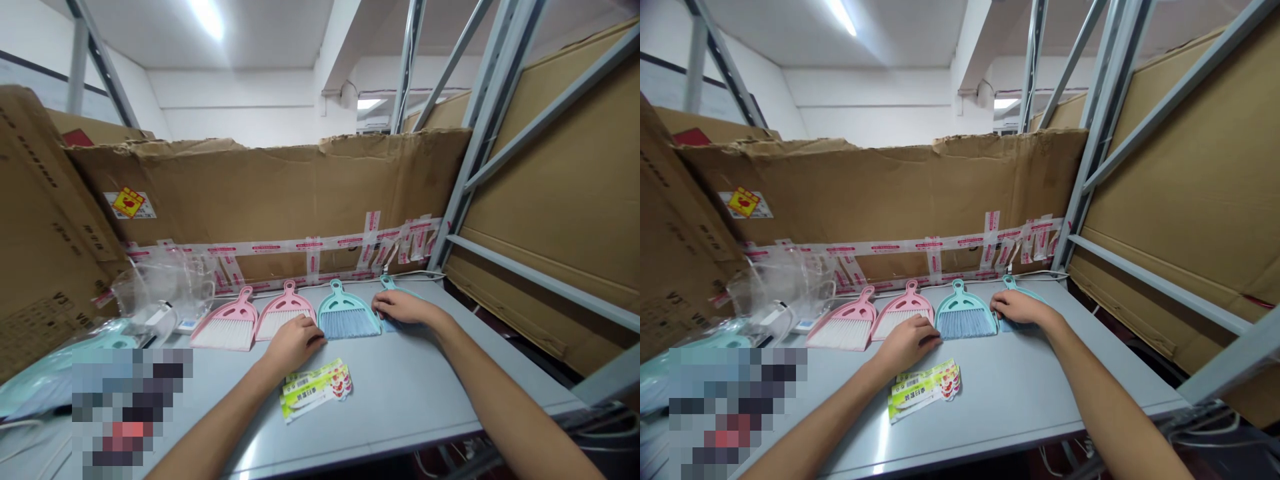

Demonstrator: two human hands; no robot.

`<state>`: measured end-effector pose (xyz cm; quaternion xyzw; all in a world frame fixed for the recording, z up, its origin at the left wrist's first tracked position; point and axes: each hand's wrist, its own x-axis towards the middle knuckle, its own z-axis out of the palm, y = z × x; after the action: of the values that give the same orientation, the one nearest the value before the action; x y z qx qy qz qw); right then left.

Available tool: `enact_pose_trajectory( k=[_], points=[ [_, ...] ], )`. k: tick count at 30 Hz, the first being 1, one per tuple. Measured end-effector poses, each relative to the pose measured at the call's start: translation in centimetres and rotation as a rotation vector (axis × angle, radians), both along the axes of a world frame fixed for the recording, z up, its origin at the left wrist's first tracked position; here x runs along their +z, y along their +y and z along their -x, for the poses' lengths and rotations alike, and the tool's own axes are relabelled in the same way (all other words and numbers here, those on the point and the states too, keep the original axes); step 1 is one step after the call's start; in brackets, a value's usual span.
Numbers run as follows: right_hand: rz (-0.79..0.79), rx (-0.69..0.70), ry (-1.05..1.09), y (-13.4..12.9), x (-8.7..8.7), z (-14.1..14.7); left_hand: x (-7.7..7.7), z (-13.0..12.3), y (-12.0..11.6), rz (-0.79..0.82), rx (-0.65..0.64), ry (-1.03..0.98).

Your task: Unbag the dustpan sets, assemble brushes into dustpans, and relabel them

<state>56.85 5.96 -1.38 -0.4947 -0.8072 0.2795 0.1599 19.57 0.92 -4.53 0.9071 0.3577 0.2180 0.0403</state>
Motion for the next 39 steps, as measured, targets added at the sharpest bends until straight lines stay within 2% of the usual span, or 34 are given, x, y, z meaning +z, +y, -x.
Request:
enact_pose_trajectory(
  k=[9, 17, 25, 31, 39],
  points=[
    [-0.034, -0.090, -0.036, 0.0, -0.8, 0.8, 0.1, -0.3, 0.0, -0.026, 0.014, 0.004],
    [-0.113, -0.110, -0.055, 0.2, -1.2, 1.5, 0.0, 0.7, 0.6, -0.042, 0.124, -0.051],
    [-0.118, -0.095, -0.015, 0.7, -1.7, 1.5, -0.5, 0.8, 1.0, -0.050, 0.092, -0.049],
    [-0.053, -0.108, 0.016, 0.6, -1.5, 1.5, -0.7, 0.8, 1.2, -0.042, 0.045, -0.083],
    [-0.085, -0.140, -0.056, 0.3, -1.0, 1.7, -1.0, 1.0, 1.4, -0.053, 0.038, -0.072]
  ],
)
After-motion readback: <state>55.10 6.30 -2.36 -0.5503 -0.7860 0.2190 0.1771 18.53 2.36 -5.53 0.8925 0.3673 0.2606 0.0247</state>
